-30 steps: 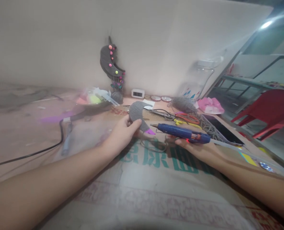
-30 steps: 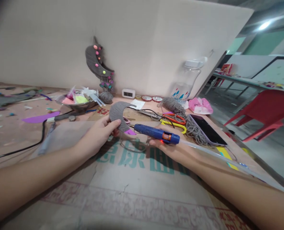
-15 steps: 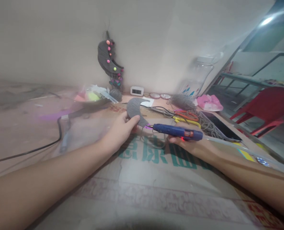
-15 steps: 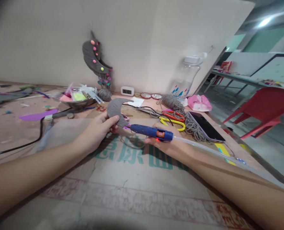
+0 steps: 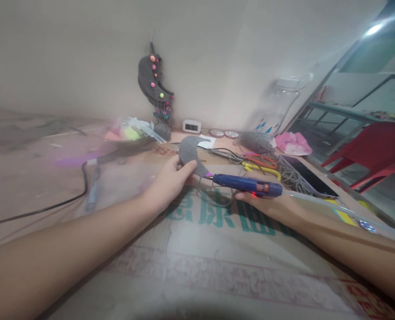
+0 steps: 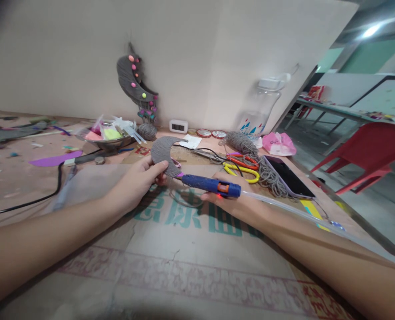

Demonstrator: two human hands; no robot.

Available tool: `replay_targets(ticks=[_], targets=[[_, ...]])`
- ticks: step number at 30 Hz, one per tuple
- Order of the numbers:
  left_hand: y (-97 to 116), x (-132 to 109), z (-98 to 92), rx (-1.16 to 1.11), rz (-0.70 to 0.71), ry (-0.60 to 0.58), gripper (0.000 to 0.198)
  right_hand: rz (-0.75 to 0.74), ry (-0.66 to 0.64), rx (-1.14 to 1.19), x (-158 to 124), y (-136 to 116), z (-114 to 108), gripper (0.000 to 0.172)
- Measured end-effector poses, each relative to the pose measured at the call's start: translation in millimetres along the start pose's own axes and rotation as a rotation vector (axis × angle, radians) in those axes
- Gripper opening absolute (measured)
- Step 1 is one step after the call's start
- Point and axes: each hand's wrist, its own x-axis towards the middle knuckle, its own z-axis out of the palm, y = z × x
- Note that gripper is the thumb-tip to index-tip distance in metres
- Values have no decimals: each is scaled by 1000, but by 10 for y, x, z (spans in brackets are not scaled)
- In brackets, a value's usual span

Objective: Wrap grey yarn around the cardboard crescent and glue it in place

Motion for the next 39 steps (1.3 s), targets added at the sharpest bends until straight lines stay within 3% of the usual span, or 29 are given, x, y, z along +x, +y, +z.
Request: replay_targets(ticks=[8, 19, 39], targets=[[3, 3, 1, 7, 12, -5, 22, 175, -32, 53, 1, -127, -40, 30], [-9, 2, -10, 7, 10, -24, 21, 158, -22, 63, 14, -124, -31, 32], [16, -6, 4, -10, -13, -10, 21, 272, -44, 70, 16, -129, -32, 31]])
